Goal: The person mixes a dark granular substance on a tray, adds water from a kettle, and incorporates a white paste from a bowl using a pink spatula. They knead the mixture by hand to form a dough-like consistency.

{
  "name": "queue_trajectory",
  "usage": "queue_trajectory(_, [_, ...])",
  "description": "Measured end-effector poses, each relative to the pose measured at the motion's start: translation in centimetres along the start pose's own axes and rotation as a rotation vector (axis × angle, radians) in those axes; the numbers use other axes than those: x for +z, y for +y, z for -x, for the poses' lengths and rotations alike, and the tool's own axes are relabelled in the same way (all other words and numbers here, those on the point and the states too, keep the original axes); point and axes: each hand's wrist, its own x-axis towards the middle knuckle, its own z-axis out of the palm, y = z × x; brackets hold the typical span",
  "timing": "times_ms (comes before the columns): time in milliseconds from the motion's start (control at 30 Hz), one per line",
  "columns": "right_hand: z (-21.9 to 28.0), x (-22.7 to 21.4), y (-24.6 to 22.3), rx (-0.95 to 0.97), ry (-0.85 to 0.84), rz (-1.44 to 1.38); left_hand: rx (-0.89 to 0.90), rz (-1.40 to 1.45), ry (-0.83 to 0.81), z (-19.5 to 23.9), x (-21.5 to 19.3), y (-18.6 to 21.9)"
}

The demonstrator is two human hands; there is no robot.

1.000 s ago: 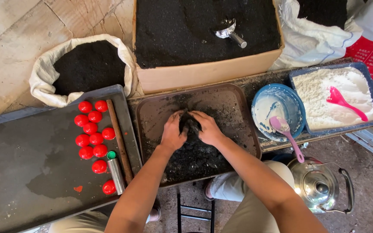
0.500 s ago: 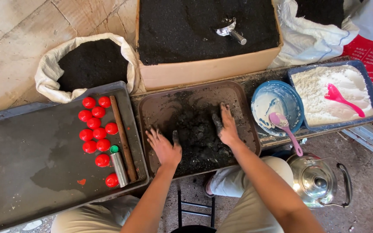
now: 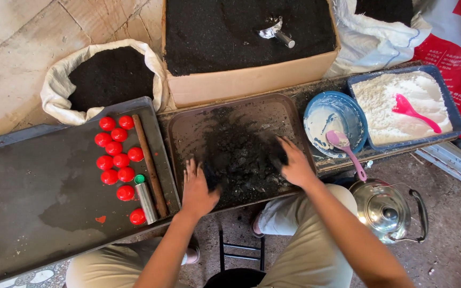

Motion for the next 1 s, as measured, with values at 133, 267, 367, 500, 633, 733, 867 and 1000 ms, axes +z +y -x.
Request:
queue_trajectory(133, [2.0,-4.0,-1.4,0.013,-0.336,0.111,0.084,-0.43,-0.265,1.3,-1.9,-0.4])
queue_trajectory(267, [0.8,-3.7,0.6,-0.044,-0.52,0.412,0.132,-0.584,-0.384,-0.2,-3.0,-0.6])
queue_trajectory(367, [-0.2,-3.2,0.3,-0.023,-0.554,0.461,0.141,-0.656,-0.399,-1.3,-3.5,-1.0])
queue_trajectory(500, [-0.6,-1.5,-0.3,-0.029,-0.586,0.466,0.163,-0.717,-0.409,-1.6,-3.7,-1.0])
queue_trajectory(633, [0.1,0.5,-3.3,-0.037,-0.586,0.385,0.198,-0.686,-0.44,-2.0,-2.9,-0.8])
queue_trajectory(733, [-0.3,2.1,-4.2,-0.016,-0.517,0.318,0.217,-0.741,-0.416,-2.4,-2.5,-0.5])
queue_trajectory(867, [-1.0,1.6,-3.1,0.001,-0.494,0.294,0.192,-0.663,-0.333,-3.0,-1.8,-0.9])
queue_trajectory(1000, [-0.9,-1.8,-4.9,0.033,-0.587,0.173,0.185,-0.635,-0.355,-2.2,-2.8,-0.6])
